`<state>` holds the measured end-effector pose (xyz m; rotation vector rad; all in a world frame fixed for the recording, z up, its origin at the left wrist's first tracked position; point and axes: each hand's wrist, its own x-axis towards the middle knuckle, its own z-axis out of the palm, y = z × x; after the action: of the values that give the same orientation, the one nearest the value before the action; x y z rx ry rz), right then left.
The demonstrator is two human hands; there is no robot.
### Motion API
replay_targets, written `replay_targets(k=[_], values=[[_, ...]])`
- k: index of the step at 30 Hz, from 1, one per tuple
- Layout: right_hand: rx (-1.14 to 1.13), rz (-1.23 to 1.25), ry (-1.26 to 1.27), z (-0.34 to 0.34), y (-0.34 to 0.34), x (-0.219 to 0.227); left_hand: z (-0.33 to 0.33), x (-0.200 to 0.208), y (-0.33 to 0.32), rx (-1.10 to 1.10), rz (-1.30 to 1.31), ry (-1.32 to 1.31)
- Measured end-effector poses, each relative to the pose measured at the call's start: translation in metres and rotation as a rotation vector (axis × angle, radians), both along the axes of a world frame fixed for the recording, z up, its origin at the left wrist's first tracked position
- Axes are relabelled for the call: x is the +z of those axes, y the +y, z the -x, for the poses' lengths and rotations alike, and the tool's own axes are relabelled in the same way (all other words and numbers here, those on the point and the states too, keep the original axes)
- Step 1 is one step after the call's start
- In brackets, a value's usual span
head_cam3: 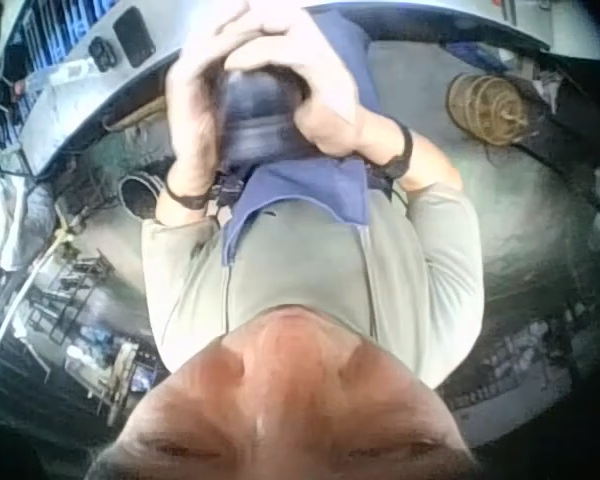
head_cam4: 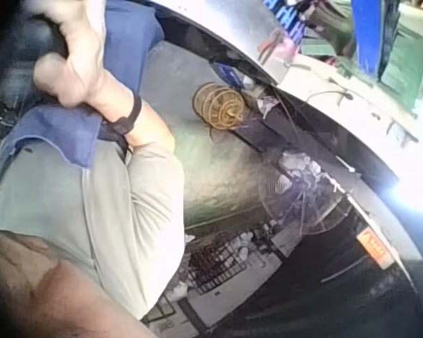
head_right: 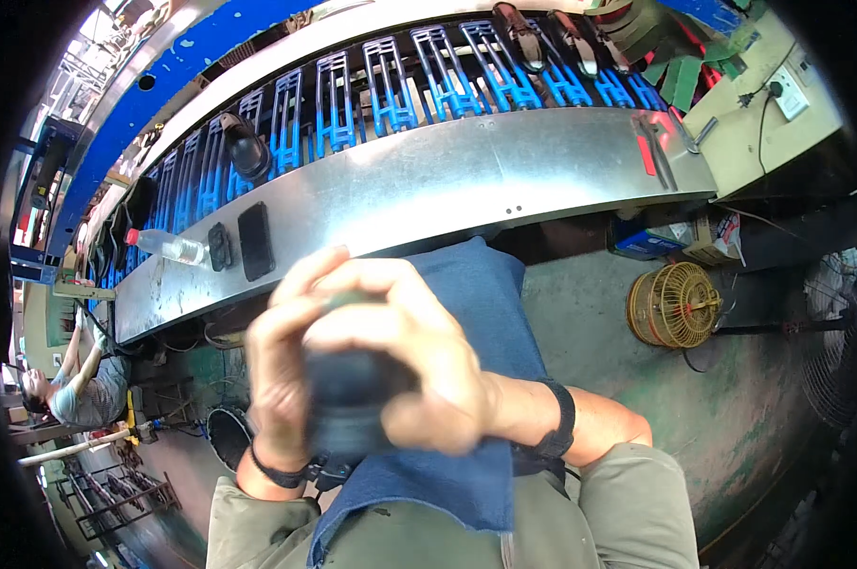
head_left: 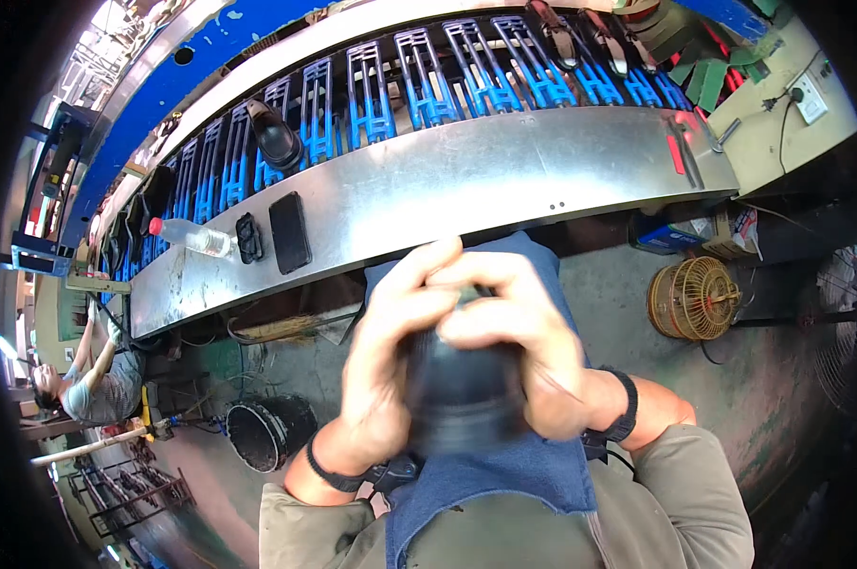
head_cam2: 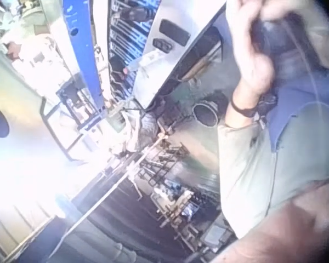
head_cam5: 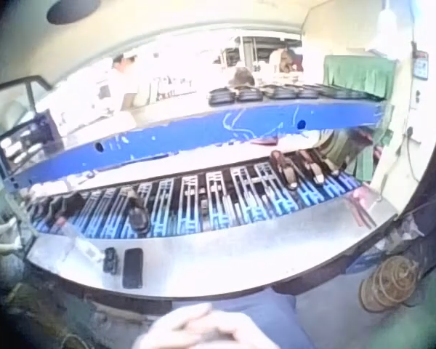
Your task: The person is inspecting and cleaning shoe soles and uppers before placing them on a conveyor belt in a shoe factory.
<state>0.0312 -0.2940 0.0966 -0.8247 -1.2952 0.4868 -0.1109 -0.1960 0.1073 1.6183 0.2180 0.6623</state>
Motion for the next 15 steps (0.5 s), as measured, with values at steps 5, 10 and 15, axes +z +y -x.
replay_targets(k=[5,10,15], values=[[-0.03,0.218,0.493,-0.032,0.021,-0.014,0.008,-0.029,0.05,0.408,0.251,-0.387],[-0.042,0.408,0.174,0.008,0.019,-0.059,-0.002,-0.082,-0.004,0.36,0.287,-0.116],[0.174,0.507,0.072,-0.012,0.003,-0.044,0.03,-0.097,-0.046,0.354,0.268,0.014]])
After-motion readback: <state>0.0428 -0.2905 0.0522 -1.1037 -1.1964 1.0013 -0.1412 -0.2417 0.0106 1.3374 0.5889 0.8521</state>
